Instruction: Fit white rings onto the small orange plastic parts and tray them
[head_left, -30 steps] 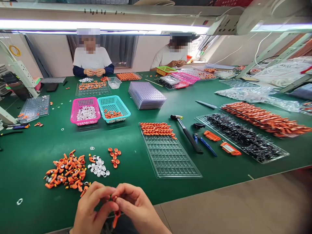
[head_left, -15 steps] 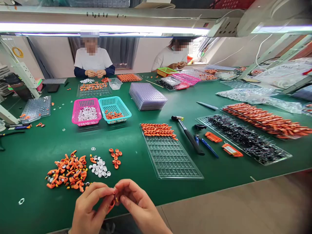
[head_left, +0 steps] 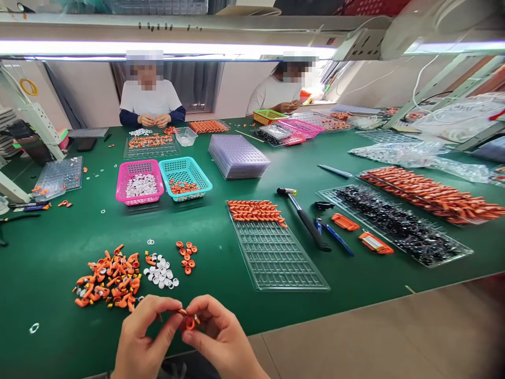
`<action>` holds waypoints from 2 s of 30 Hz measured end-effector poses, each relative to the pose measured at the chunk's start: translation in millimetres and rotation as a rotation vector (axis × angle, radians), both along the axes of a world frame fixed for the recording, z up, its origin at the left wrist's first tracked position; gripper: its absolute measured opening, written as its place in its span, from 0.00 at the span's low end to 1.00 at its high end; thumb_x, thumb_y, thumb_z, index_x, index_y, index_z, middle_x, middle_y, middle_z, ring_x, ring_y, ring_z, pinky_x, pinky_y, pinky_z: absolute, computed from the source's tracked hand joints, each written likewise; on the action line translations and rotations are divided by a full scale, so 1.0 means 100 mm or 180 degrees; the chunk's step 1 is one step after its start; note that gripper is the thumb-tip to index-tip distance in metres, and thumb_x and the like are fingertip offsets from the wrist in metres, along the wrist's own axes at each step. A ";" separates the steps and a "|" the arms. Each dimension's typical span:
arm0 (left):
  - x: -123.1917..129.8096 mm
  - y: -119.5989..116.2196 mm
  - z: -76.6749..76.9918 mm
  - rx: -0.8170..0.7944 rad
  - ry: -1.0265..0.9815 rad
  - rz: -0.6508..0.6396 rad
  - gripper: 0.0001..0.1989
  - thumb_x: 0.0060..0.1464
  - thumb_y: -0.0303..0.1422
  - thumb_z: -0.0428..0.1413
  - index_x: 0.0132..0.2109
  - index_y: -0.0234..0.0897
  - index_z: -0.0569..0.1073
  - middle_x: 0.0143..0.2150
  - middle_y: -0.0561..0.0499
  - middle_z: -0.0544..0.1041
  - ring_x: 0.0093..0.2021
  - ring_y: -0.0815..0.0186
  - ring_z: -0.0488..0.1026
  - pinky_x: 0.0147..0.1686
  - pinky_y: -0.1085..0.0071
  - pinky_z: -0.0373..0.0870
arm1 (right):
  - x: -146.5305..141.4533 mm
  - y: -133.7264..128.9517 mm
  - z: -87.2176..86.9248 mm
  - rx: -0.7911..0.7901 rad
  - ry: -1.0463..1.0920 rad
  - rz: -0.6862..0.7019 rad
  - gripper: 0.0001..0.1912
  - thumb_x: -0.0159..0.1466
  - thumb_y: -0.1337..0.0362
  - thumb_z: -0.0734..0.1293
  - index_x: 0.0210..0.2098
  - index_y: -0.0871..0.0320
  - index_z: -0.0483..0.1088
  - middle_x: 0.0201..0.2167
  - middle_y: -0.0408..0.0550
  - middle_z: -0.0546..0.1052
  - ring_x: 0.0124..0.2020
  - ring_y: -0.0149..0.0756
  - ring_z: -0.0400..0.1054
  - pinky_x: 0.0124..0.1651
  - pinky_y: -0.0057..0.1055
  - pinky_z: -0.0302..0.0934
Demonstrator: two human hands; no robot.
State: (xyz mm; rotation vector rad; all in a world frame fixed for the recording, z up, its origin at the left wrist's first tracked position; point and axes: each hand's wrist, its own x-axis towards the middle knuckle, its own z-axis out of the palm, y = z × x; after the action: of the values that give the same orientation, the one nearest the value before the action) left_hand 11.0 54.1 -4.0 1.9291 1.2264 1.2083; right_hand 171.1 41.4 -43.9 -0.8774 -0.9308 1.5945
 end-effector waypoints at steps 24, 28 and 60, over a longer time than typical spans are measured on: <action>0.02 -0.03 0.01 0.0264 0.0153 -0.0342 0.13 0.55 0.20 0.57 0.42 0.42 0.77 0.37 0.52 0.80 0.36 0.66 0.79 0.37 0.75 0.77 | -0.04 0.00 0.00 -0.0199 0.0309 -0.0153 0.15 0.53 0.62 0.79 0.33 0.56 0.71 0.33 0.45 0.80 0.35 0.32 0.74 0.39 0.26 0.67; 0.02 -0.03 0.02 0.0357 0.0197 -0.0452 0.14 0.54 0.19 0.57 0.42 0.42 0.79 0.37 0.51 0.79 0.35 0.66 0.79 0.35 0.75 0.77 | -0.02 0.03 -0.01 -0.0548 0.0732 0.0122 0.18 0.50 0.63 0.81 0.34 0.58 0.72 0.30 0.41 0.80 0.31 0.27 0.72 0.36 0.23 0.64; 0.00 -0.13 -0.10 -0.1981 -0.0999 -0.0043 0.14 0.50 0.46 0.64 0.34 0.39 0.78 0.31 0.52 0.77 0.31 0.64 0.72 0.32 0.75 0.69 | -0.09 -0.06 -0.07 0.1469 -0.1110 -0.0963 0.13 0.57 0.77 0.69 0.34 0.52 0.69 0.40 0.44 0.80 0.41 0.34 0.76 0.46 0.26 0.69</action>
State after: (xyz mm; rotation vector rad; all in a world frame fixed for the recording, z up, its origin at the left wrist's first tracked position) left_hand 10.6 41.2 -14.2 1.2418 1.2281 0.9274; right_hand 161.8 34.9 -50.4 -0.9246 -1.2790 0.9284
